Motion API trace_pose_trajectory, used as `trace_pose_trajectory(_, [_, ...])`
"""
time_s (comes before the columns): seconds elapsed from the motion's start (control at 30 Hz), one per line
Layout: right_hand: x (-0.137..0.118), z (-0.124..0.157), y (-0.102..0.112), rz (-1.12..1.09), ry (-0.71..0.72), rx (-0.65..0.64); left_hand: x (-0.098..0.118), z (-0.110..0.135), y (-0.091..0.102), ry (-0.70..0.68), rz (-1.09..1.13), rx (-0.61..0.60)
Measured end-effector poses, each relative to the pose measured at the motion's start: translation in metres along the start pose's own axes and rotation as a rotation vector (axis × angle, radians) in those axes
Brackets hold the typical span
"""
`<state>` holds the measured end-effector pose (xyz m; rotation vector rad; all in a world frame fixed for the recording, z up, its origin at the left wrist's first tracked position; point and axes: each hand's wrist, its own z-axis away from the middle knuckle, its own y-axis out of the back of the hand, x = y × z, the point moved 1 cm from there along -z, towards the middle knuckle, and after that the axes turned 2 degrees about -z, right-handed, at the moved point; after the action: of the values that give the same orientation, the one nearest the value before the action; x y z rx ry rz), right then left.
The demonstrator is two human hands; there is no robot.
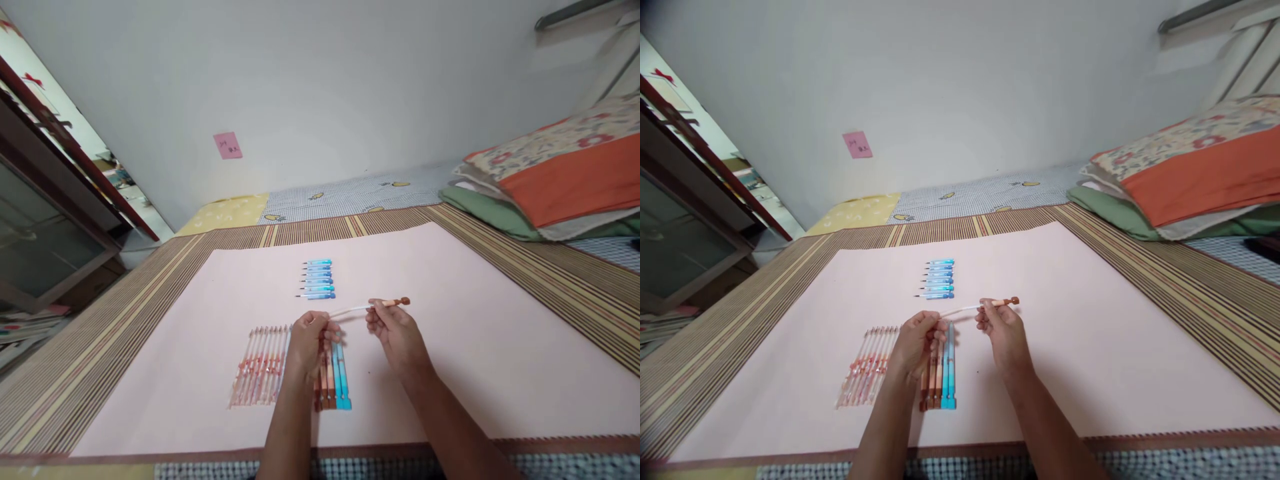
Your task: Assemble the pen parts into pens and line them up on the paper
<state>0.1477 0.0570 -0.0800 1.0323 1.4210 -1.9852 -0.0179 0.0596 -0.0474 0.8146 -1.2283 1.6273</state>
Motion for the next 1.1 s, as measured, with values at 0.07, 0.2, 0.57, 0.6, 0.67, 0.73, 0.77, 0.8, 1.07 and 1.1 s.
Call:
trace_pose_trajectory(0.07, [0.000,-0.002,0.002,-0.023,-0.014,0.003,0.002,0.001,0.000,0.030,0.055,0.015])
trace_pose_trajectory(0.2, [0.000,-0.004,0.004,-0.089,-0.043,0.012,0.004,0.001,-0.001,0.085,0.125,0.054])
trace_pose_trajectory(0.57, [0.002,-0.012,0.010,-0.056,-0.038,0.031,0.001,-0.003,0.004,0.088,0.211,0.067])
trace_pose_trajectory(0.6, [0.002,-0.013,0.011,-0.011,-0.021,0.053,0.002,-0.003,0.005,0.078,0.225,0.068])
trace_pose_trajectory(0.67, [0.002,-0.015,0.014,0.077,0.004,0.099,0.003,-0.004,0.007,0.050,0.262,0.078])
trace_pose_trajectory(0.73, [0.003,-0.018,0.016,0.134,0.007,0.126,0.005,-0.005,0.009,0.014,0.295,0.093])
trace_pose_trajectory(0.77, [0.003,-0.019,0.016,0.158,0.005,0.128,0.007,-0.005,0.009,-0.002,0.304,0.099])
trace_pose_trajectory(0.8, [0.003,-0.020,0.017,0.190,0.011,0.127,0.008,-0.005,0.010,-0.016,0.304,0.099])
trace_pose_trajectory(1.07, [0.001,-0.024,0.022,0.442,0.154,0.132,0.010,-0.001,0.007,-0.044,0.174,0.051])
trace_pose_trajectory(1.1, [0.001,-0.025,0.023,0.407,0.147,0.136,0.010,-0.002,0.006,-0.028,0.184,0.043])
